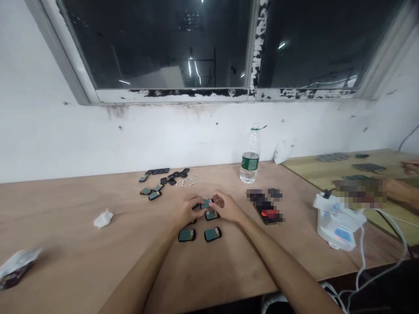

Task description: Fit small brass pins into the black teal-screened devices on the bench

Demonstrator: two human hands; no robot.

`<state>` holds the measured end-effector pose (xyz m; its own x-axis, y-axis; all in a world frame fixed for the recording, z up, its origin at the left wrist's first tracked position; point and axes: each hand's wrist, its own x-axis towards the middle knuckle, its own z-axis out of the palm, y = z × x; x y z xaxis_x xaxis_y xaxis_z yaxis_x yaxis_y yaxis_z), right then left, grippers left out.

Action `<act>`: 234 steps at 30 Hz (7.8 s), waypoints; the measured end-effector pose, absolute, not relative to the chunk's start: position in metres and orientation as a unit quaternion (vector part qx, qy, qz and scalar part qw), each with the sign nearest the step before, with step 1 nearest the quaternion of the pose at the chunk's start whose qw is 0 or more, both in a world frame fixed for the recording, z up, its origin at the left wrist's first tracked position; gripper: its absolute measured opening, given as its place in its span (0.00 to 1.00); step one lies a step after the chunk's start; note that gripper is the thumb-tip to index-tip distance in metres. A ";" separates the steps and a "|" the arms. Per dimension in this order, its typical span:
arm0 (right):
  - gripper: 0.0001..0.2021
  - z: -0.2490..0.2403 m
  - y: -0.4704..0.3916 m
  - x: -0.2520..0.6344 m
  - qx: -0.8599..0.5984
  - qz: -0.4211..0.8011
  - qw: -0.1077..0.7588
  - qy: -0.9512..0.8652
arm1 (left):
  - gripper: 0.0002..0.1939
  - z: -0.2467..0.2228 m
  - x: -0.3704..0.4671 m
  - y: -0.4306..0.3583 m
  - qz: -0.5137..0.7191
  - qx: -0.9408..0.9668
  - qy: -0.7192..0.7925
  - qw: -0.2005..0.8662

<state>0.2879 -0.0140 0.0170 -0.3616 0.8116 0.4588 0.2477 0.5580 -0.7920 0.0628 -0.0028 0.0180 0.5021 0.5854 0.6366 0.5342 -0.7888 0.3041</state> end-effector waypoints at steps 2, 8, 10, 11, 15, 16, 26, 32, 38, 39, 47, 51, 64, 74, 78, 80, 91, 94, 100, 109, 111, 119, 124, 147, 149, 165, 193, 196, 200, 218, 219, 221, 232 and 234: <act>0.06 0.018 -0.014 0.289 -0.346 0.322 0.448 -0.759 | 0.06 0.018 0.063 -0.004 0.388 0.865 0.318 0.031; 0.07 0.016 -0.014 0.291 -0.347 0.323 0.445 -0.760 | 0.09 0.013 0.065 -0.003 0.382 0.866 0.323 0.026; 0.07 0.014 -0.013 0.291 -0.345 0.326 0.450 -0.756 | 0.09 0.012 0.067 -0.002 0.386 0.861 0.330 0.030; 0.07 0.014 -0.012 0.291 -0.343 0.323 0.459 -0.753 | 0.09 0.012 0.068 -0.002 0.392 0.858 0.332 0.031; 0.07 0.012 -0.007 0.290 -0.351 0.277 0.504 -0.739 | 0.09 0.014 0.071 -0.002 0.413 0.846 0.335 0.034; 0.07 0.013 -0.007 0.290 -0.359 0.264 0.508 -0.737 | 0.09 0.014 0.072 -0.001 0.413 0.845 0.337 0.036; 0.05 0.018 0.015 0.331 -0.459 0.224 0.499 -0.700 | 0.06 0.013 0.074 0.011 0.351 0.841 0.405 0.071; 0.03 0.001 0.030 0.355 -0.540 0.192 0.380 -0.726 | 0.05 0.010 0.078 0.015 0.307 0.867 0.391 0.047; 0.09 0.007 0.025 0.353 -0.553 0.170 0.400 -0.711 | 0.07 0.024 0.077 0.002 0.337 0.860 0.377 0.062; 0.10 0.009 0.024 0.352 -0.550 0.163 0.409 -0.710 | 0.07 0.027 0.077 -0.002 0.323 0.870 0.365 0.074; 0.09 0.027 0.004 0.332 -0.428 0.202 0.382 -0.794 | 0.09 0.032 0.086 -0.024 0.211 0.905 0.360 0.088; 0.06 0.031 -0.008 0.325 -0.394 0.259 0.314 -0.824 | 0.05 0.030 0.086 -0.021 0.247 0.893 0.370 0.071; 0.13 0.022 -0.013 0.308 -0.363 0.395 0.332 -0.776 | 0.05 0.022 0.077 -0.012 0.330 0.876 0.350 0.034; 0.14 0.026 -0.019 0.309 -0.365 0.365 0.322 -0.794 | 0.03 0.021 0.081 -0.014 0.334 0.882 0.331 0.028; 0.12 0.027 -0.019 0.308 -0.372 0.321 0.346 -0.799 | 0.03 0.018 0.081 -0.013 0.336 0.881 0.332 0.030; 0.08 0.029 -0.018 0.307 -0.367 0.312 0.356 -0.801 | 0.04 0.017 0.081 -0.012 0.337 0.879 0.336 0.037; 0.07 0.022 0.019 0.352 -0.488 0.197 0.485 -0.698 | 0.08 0.024 0.089 -0.023 0.277 0.880 0.376 0.085; 0.07 0.014 0.024 0.360 -0.543 0.166 0.431 -0.702 | 0.09 0.020 0.088 -0.020 0.266 0.880 0.384 0.085; 0.07 0.010 0.020 0.355 -0.576 0.160 0.345 -0.724 | 0.09 0.014 0.083 -0.015 0.263 0.883 0.383 0.069; 0.09 0.010 0.019 0.350 -0.590 0.163 0.343 -0.712 | 0.11 0.043 0.062 -0.018 0.286 0.895 0.331 0.085; 0.09 0.012 0.019 0.349 -0.602 0.155 0.348 -0.702 | 0.11 0.051 0.047 -0.021 0.271 0.897 0.338 0.087; 0.10 0.022 0.012 0.335 -0.580 0.122 0.377 -0.712 | 0.09 0.051 0.015 -0.030 0.191 0.896 0.352 0.193; 0.11 0.023 0.005 0.323 -0.539 0.131 0.395 -0.733 | 0.07 0.046 0.015 -0.028 0.206 0.892 0.356 0.187; 0.09 0.033 -0.040 0.276 -0.334 0.289 0.351 -0.825 | 0.04 0.030 0.042 -0.041 0.346 0.882 0.303 0.101; 0.09 0.033 -0.039 0.276 -0.340 0.301 0.357 -0.817 | 0.04 0.027 0.042 -0.042 0.350 0.881 0.301 0.102; 0.10 0.032 -0.038 0.274 -0.354 0.365 0.387 -0.769 | 0.04 0.030 0.043 -0.047 0.358 0.876 0.316 0.069; 0.06 0.002 0.008 0.313 -0.459 0.146 0.407 -0.776 | 0.09 0.022 0.008 -0.024 0.253 0.868 0.389 0.179; 0.07 0.001 0.011 0.318 -0.460 0.123 0.423 -0.771 | 0.10 0.023 0.009 -0.024 0.241 0.869 0.395 0.177; 0.08 0.006 0.013 0.325 -0.454 0.133 0.473 -0.743 | 0.12 0.037 0.015 -0.031 0.246 0.866 0.393 0.190; 0.09 0.031 0.002 0.321 -0.436 0.134 0.620 -0.638 | 0.17 0.057 0.005 -0.049 0.110 0.880 0.351 0.299; 0.09 0.032 0.002 0.321 -0.440 0.143 0.623 -0.631 | 0.16 0.058 0.004 -0.050 0.116 0.883 0.347 0.292; 0.10 0.033 0.000 0.319 -0.440 0.162 0.617 -0.633 | 0.15 0.059 0.004 -0.051 0.119 0.885 0.352 0.279; 0.08 0.044 -0.039 0.288 -0.328 0.245 0.486 -0.772 | 0.10 0.066 0.019 -0.057 0.206 0.879 0.384 0.194; 0.08 0.044 -0.045 0.282 -0.308 0.278 0.410 -0.812 | 0.09 0.064 0.022 -0.055 0.252 0.880 0.361 0.179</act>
<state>0.2823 -0.0447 0.0439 -0.4737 0.7286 0.4947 0.2718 0.6553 -0.7048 0.0217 -0.0549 0.0637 0.6125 0.7257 0.3133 0.5454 -0.6749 0.4970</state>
